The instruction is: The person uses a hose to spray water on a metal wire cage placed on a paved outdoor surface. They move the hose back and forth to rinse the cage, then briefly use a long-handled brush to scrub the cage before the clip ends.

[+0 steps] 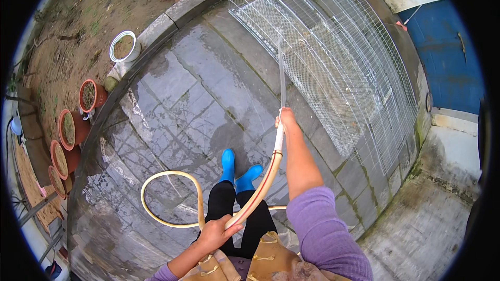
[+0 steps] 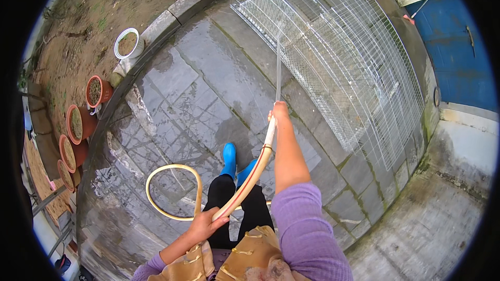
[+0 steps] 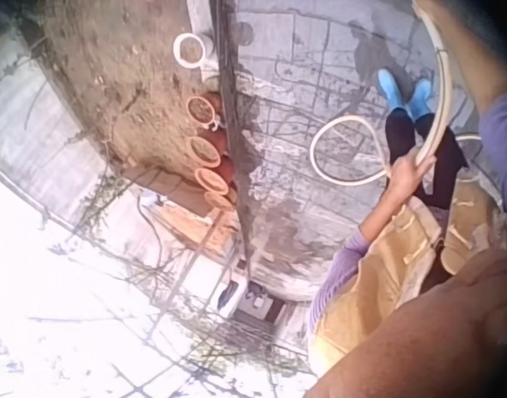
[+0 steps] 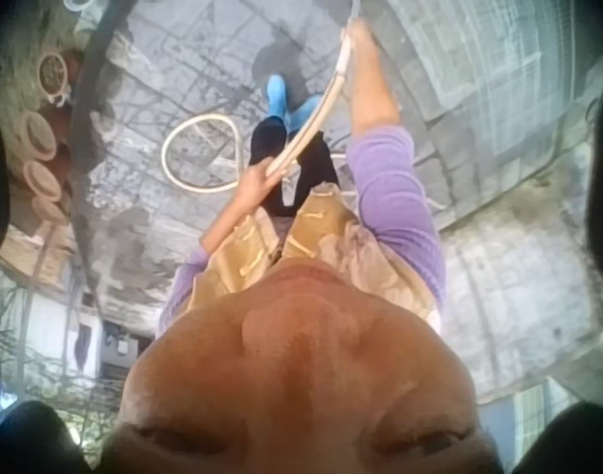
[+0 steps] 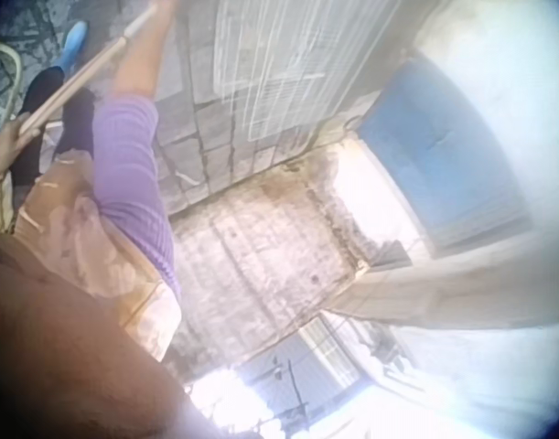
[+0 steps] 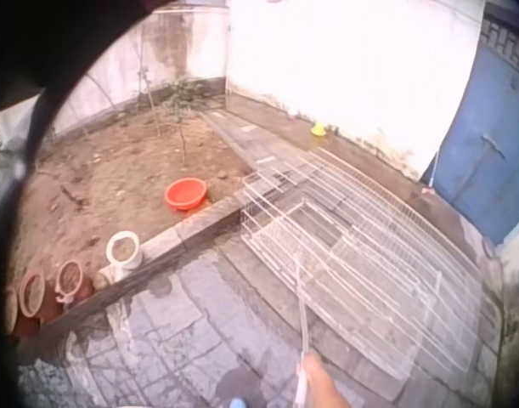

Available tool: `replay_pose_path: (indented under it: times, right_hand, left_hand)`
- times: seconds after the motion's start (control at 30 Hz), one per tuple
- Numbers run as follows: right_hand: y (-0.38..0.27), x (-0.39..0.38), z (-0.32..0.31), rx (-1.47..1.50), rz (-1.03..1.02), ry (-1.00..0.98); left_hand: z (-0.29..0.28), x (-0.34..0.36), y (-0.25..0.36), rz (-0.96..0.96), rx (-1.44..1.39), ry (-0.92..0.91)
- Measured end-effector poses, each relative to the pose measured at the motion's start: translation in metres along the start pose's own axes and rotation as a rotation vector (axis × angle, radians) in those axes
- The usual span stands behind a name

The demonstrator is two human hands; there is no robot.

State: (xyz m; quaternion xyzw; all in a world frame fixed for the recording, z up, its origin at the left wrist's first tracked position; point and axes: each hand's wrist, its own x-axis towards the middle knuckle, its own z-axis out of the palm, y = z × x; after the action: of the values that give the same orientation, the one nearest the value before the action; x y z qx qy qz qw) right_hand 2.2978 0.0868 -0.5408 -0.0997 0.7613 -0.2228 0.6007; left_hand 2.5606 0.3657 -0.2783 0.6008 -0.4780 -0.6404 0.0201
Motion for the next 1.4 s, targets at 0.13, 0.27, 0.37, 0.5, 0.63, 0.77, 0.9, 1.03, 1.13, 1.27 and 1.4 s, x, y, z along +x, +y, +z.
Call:
replay_pose_path:
  times: [0.13,0.27,0.37,0.5,0.63,0.77,0.9,1.03,1.13,1.27,1.4]
  right_hand:
    - [-0.001,0.003,-0.002,0.009,-0.037,0.012]
    - [0.001,0.008,-0.007,0.04,-0.05,0.019]
    - [0.005,0.01,-0.014,0.059,0.002,-0.024]
    - [0.039,0.017,-0.052,0.193,0.076,0.119]
    - [0.072,0.018,-0.079,0.251,0.114,0.12]
    - [0.075,0.017,-0.097,0.304,0.094,0.136]
    - [0.071,0.009,-0.099,0.245,0.099,0.148]
    - [0.066,0.006,-0.109,0.215,0.072,0.155]
    - [0.064,0.002,-0.106,0.181,0.068,0.138]
    - [0.064,0.004,-0.112,0.246,0.08,0.159]
    - [0.079,0.013,-0.121,0.257,0.109,0.144]
  left_hand:
    - [0.001,0.002,0.005,-0.002,0.007,-0.009]
    - [0.002,0.003,0.013,-0.006,0.0,-0.016]
    - [0.002,0.002,0.018,-0.001,-0.004,0.008]
    - [-0.003,0.005,0.019,0.039,0.019,0.025]
    - [0.0,0.009,0.02,0.063,0.115,-0.013]
    - [0.011,0.013,0.016,0.054,0.132,-0.051]
    - [0.018,0.014,0.017,0.054,0.148,-0.067]
    - [0.024,0.016,0.021,0.063,0.152,-0.114]
    - [0.029,0.014,0.019,0.076,0.164,-0.12]
    - [0.031,0.014,0.02,0.08,0.161,-0.134]
    - [0.031,0.014,0.026,0.091,0.159,-0.14]
